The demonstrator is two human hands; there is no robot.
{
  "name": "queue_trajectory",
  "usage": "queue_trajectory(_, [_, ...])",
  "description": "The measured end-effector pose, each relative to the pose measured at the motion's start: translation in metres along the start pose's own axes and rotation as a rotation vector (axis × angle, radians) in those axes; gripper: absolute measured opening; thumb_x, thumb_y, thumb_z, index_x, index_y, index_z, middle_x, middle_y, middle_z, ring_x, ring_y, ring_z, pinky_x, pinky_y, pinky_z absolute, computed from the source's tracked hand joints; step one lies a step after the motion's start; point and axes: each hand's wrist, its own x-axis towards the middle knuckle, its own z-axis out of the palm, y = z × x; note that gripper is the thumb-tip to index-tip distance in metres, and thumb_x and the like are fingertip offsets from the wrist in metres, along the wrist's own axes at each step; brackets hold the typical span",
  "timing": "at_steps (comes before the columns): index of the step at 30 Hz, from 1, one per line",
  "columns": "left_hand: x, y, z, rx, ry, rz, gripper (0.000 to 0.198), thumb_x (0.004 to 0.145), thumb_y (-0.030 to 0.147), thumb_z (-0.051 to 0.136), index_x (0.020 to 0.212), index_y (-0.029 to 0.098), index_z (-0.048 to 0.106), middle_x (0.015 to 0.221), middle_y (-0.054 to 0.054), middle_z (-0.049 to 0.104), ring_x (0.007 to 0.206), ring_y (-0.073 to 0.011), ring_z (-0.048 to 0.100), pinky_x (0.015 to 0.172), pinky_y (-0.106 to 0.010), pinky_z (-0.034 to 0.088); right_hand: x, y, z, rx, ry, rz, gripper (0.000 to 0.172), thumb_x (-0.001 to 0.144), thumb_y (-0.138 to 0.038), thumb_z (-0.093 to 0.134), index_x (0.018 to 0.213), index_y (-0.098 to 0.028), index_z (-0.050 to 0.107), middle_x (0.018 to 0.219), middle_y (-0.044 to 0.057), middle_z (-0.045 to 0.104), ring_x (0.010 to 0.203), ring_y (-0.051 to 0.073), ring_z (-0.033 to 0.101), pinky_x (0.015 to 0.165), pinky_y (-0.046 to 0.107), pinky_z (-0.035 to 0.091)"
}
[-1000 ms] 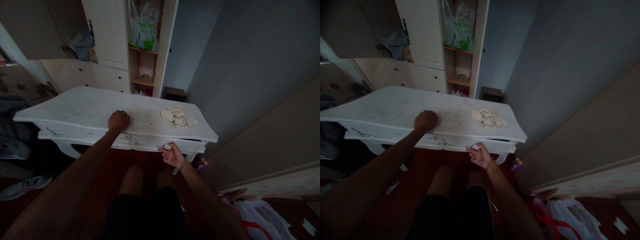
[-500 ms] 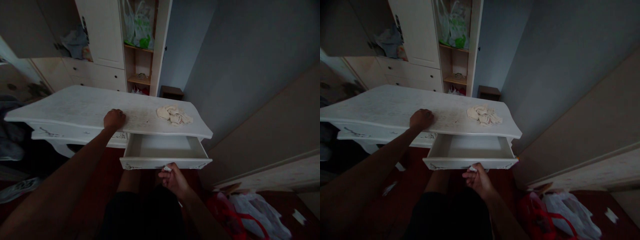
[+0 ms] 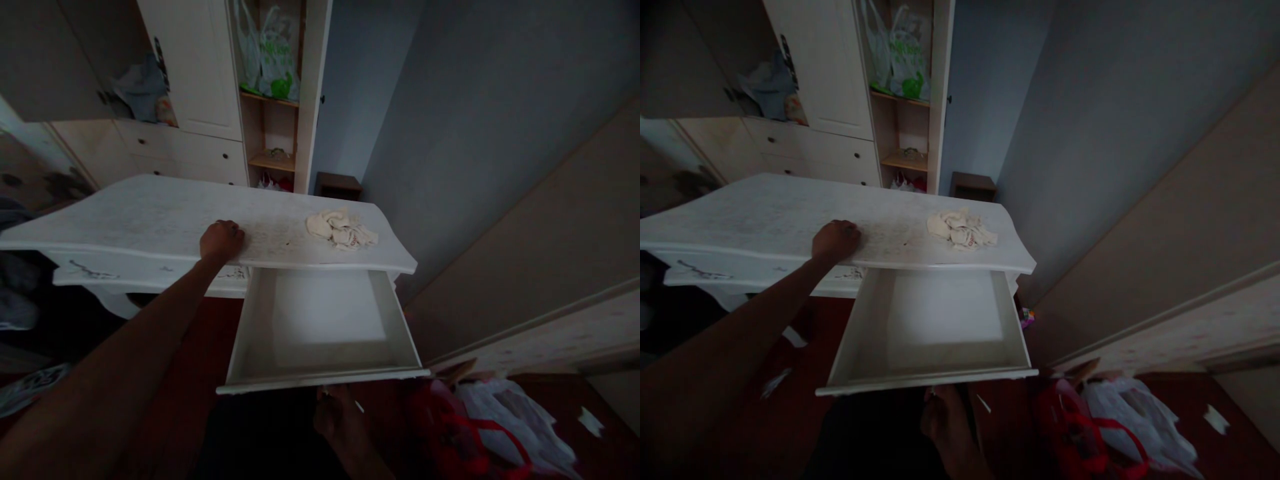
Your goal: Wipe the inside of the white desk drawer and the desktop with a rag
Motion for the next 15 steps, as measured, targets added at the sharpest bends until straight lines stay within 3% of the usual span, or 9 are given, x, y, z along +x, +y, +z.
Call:
queue_trajectory(6, [0.000, -0.001, 0.001, -0.024, 0.008, -0.008, 0.039, 0.091, 0.033, 0.044, 0.115, 0.018, 0.070, 0.124, -0.016, 0.066, 0.112, -0.0315, 0.064, 0.089, -0.041, 0.053, -0.012, 0.022, -0.001, 0.004, 0.010, 0.032, 0.046, 0.057, -0.058, 0.085, 0.060, -0.016, 0.065, 0.036, -0.008, 0.041, 0.034, 0.004, 0.031, 0.041, 0.021, 0.016])
queue_trajectory(11, [-0.002, 0.000, -0.001, -0.036, 0.012, 0.002, 0.040, 0.091, 0.033, 0.042, 0.115, 0.017, 0.070, 0.122, -0.016, 0.067, 0.112, -0.0316, 0.063, 0.089, -0.041, 0.053, -0.010, 0.023, 0.001, -0.018, 0.079, -0.003, 0.048, 0.049, -0.057, 0.088, 0.058, -0.016, 0.065, 0.045, -0.005, 0.052, 0.037, 0.004, 0.037, 0.041, 0.020, 0.021])
queue_trajectory(15, [-0.002, 0.001, -0.002, -0.013, -0.011, 0.004, 0.043, 0.092, 0.032, 0.039, 0.117, 0.016, 0.069, 0.125, -0.016, 0.065, 0.113, -0.0303, 0.063, 0.090, -0.039, 0.052, -0.005, 0.028, -0.006, -0.102, 0.070, -0.097, 0.048, 0.056, -0.061, 0.084, 0.062, -0.017, 0.067, 0.050, -0.003, 0.058, 0.036, 0.005, 0.039, 0.040, 0.022, 0.025])
